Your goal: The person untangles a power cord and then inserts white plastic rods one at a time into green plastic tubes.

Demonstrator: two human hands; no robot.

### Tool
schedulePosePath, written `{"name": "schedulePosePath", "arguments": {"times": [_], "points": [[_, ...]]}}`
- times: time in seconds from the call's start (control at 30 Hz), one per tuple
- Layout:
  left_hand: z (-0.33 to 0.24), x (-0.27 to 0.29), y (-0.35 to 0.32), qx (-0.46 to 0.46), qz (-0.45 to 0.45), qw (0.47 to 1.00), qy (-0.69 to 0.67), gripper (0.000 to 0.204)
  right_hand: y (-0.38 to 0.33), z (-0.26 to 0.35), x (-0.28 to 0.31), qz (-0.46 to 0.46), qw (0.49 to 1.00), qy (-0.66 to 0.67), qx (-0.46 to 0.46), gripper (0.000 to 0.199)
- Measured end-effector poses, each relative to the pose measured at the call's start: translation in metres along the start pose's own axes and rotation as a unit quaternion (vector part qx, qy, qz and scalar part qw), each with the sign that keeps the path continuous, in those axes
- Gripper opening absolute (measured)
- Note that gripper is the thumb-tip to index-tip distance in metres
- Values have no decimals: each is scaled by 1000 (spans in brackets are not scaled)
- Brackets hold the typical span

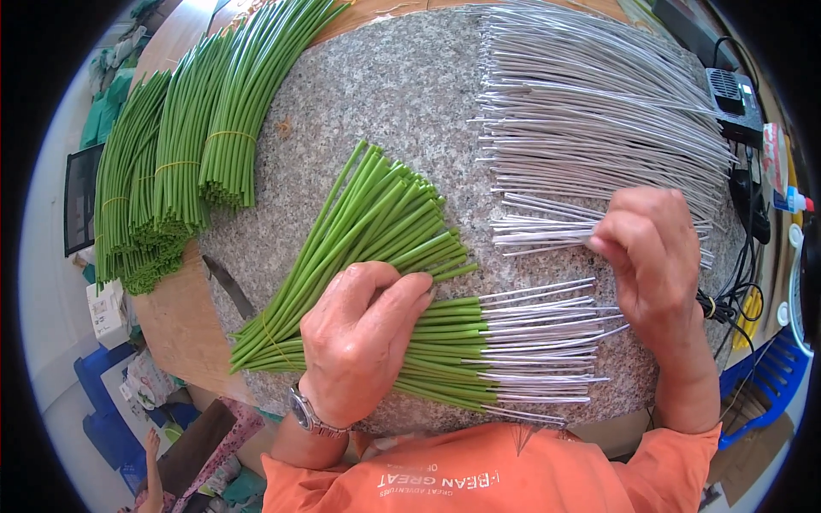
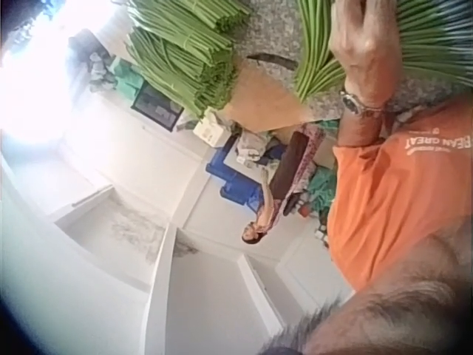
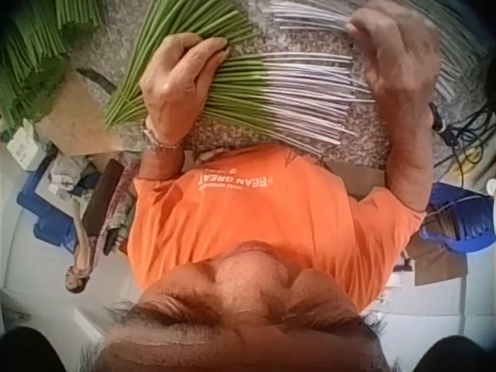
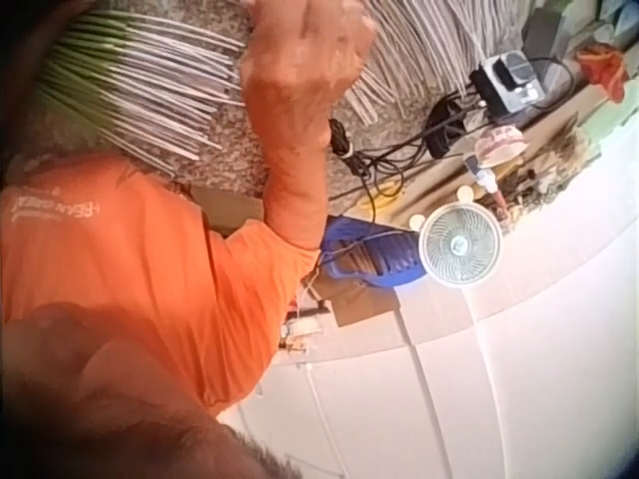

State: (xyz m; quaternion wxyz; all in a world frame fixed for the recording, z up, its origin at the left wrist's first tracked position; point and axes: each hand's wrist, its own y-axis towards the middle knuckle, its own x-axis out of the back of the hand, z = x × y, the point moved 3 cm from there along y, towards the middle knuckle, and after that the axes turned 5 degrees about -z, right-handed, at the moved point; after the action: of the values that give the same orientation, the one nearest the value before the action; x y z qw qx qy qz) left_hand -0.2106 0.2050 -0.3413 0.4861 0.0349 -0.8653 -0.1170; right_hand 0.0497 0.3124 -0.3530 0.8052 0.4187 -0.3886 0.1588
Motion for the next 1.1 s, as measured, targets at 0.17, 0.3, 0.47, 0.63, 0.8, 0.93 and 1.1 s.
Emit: {"name": "schedulePosePath", "arguments": {"times": [0.17,0.3,0.47,0.63,0.8,0.93,1.1], "points": [[4,-1,-1,-10,9,1000,5,23,-4,22,0,55,997,-8,51,17],[3,-1,0,-11,13,1000,10,23,-9,23,0,91,995,-10,38,18],[3,-1,0,-5,18,1000,4,22,-10,22,4,102,994,-19,16,19],[3,0,1,-7,22,1000,8,23,-10,22,3,101,995,-8,18,20],[2,-1,1,-9,20,1000,11,23,-9,21,3,96,995,3,29,21],[3,0,1,-4,20,1000,4,22,-7,23,3,97,994,30,36,22],[1,0,2,3,15,1000,-6,22,-12,28,-12,82,990,109,26,22]]}}
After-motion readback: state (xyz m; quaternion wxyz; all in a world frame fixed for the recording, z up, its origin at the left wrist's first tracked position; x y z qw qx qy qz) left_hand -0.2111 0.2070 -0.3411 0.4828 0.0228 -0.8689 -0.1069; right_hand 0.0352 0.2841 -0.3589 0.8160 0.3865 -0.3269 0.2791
